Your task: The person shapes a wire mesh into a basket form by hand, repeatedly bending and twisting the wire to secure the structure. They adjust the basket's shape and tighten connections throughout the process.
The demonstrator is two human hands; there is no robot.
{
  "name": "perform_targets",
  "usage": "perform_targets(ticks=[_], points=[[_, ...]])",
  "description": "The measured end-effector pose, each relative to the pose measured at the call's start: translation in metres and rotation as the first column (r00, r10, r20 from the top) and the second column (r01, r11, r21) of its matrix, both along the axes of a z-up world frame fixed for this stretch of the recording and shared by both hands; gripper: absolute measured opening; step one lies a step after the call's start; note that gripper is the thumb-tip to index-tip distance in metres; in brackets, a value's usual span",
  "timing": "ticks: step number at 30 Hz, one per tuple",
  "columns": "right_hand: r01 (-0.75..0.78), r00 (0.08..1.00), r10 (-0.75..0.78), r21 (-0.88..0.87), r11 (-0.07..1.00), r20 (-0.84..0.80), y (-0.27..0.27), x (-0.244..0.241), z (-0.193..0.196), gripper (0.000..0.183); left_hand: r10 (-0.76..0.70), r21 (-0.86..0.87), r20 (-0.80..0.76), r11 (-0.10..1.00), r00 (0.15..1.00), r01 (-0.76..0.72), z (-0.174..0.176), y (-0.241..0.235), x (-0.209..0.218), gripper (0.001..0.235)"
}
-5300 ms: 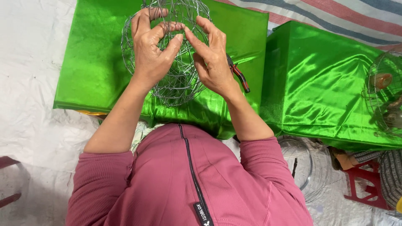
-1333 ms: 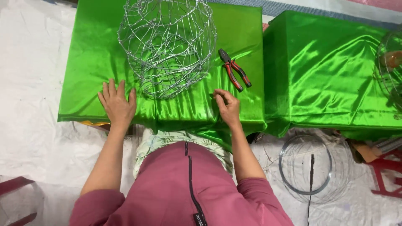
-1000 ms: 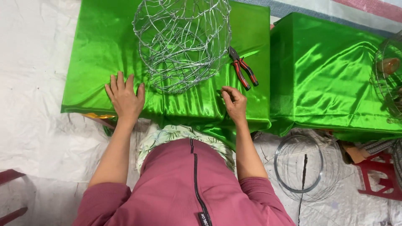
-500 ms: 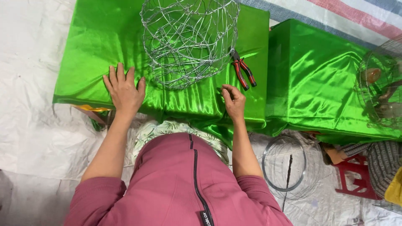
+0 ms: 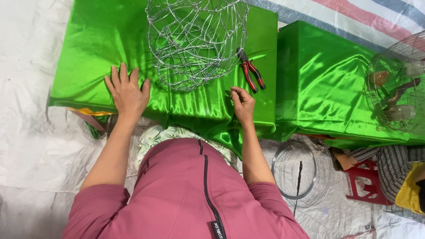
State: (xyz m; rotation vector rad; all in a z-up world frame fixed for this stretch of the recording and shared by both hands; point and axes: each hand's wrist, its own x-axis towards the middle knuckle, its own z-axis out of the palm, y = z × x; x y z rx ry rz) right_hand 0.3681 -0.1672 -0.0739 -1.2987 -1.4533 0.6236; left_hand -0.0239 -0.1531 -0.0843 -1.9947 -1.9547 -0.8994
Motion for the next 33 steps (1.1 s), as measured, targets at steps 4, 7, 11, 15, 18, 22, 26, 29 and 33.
perform_targets(ticks=[4, 7, 11, 15, 18, 22, 26, 29, 33], points=[[0.015, 1.000, -0.015, -0.014, 1.000, -0.007, 0.001, -0.001, 0.000, 0.016, -0.005, -0.020, -0.012, 1.000, 1.000, 0.005, -0.002, 0.001, -0.001, 0.047], [0.019, 1.000, -0.019, -0.027, 0.999, -0.013, 0.001, 0.000, -0.001, 0.015, -0.005, -0.048, -0.015, 0.999, 1.000, 0.004, 0.003, 0.000, -0.001, 0.046], [0.003, 1.000, -0.003, -0.033, 0.999, -0.007, 0.001, 0.000, 0.002, 0.015, -0.024, -0.094, 0.013, 0.995, 1.000, 0.025, 0.010, -0.001, -0.001, 0.045], [-0.012, 1.000, 0.013, -0.054, 0.998, 0.024, 0.001, 0.004, 0.001, 0.014, -0.072, -0.165, 0.097, 0.982, 0.993, 0.087, 0.019, -0.003, -0.005, 0.046], [-0.055, 0.995, 0.045, -0.116, 0.992, -0.087, -0.002, 0.005, 0.008, 0.014, -0.123, -0.188, 0.370, 0.961, 0.921, 0.204, 0.038, 0.010, -0.022, 0.041], [-0.043, 0.994, 0.043, 0.001, 0.999, -0.102, 0.014, 0.009, 0.062, 0.013, -0.161, -0.116, 0.544, 0.958, 0.824, 0.263, 0.117, 0.027, -0.014, 0.043], [-0.051, 0.997, 0.061, 0.232, 0.971, -0.037, 0.050, -0.004, 0.141, 0.014, -0.474, 0.237, 0.377, 0.880, 0.796, 0.412, 0.178, 0.057, 0.008, 0.044], [-0.110, 0.991, 0.078, 0.327, 0.939, 0.108, 0.083, -0.019, 0.174, 0.016, -0.558, 0.329, 0.254, 0.818, 0.790, 0.472, 0.205, 0.078, 0.038, 0.047], [-0.083, 0.991, 0.055, 0.238, 0.968, 0.120, 0.142, -0.029, 0.184, 0.028, -0.561, 0.259, 0.213, 0.822, 0.800, 0.507, 0.211, 0.101, 0.065, 0.056]])
